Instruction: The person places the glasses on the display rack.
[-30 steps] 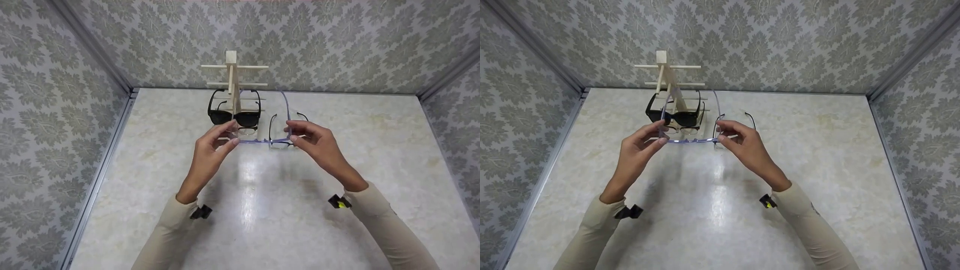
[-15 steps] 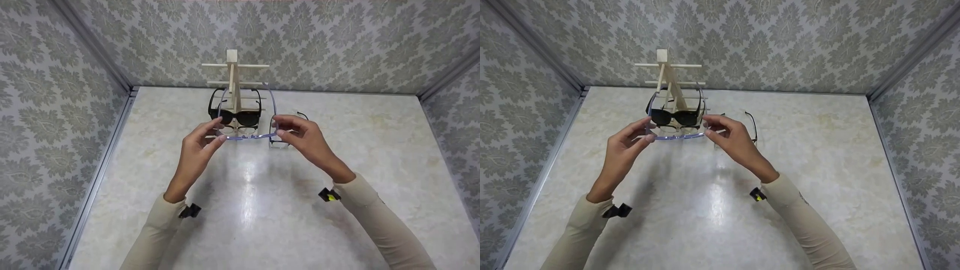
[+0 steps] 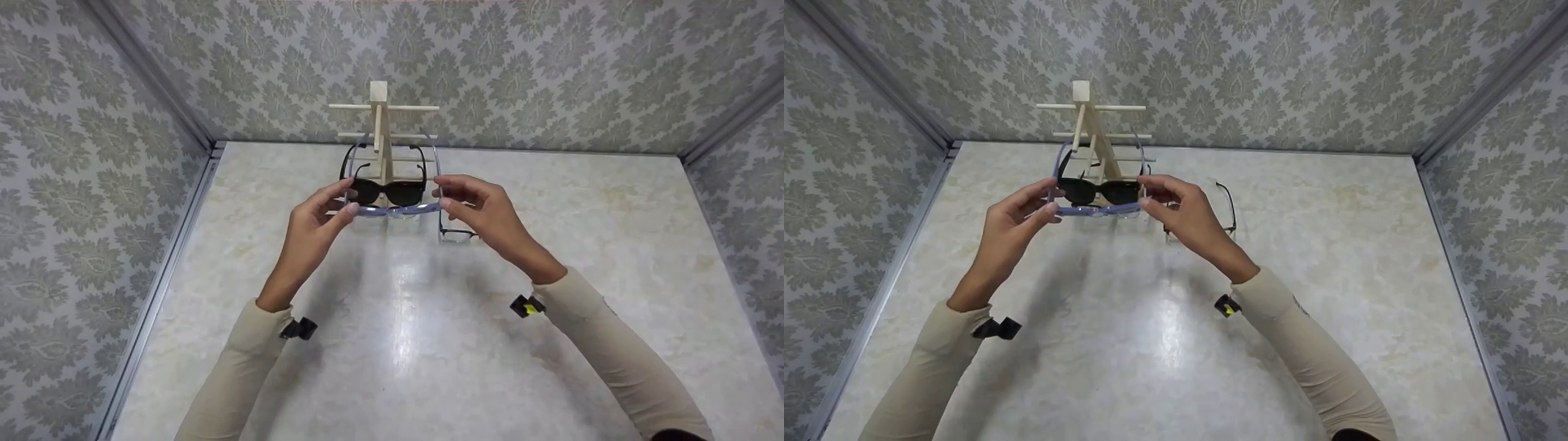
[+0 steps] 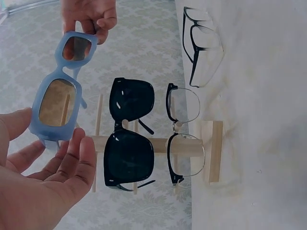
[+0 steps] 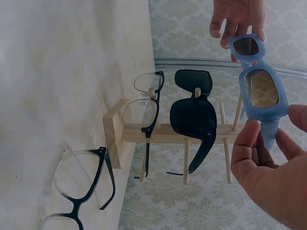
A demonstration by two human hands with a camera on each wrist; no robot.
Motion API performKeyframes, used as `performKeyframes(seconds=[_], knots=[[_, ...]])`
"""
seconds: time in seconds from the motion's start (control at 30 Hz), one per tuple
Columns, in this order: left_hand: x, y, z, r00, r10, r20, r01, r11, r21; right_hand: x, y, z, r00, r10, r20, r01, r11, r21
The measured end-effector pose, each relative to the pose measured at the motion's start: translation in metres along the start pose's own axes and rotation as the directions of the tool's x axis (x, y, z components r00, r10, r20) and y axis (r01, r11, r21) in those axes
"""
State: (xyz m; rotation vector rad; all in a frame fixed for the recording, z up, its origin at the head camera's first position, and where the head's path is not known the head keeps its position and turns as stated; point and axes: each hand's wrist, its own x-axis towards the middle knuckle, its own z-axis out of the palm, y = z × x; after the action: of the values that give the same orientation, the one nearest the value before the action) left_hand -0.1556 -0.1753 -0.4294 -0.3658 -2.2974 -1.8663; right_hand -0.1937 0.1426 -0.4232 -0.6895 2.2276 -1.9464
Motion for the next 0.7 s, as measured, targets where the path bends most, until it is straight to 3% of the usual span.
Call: performKeyframes(seconds=[0.7], knots=[[0.038,0.006,-0.015,1.000,-0.024,0.008,0.024,1.000,-0.006,0.031,-0.006,0.005,1.000,0.013,-0.027,-0.013,1.000,0.023]])
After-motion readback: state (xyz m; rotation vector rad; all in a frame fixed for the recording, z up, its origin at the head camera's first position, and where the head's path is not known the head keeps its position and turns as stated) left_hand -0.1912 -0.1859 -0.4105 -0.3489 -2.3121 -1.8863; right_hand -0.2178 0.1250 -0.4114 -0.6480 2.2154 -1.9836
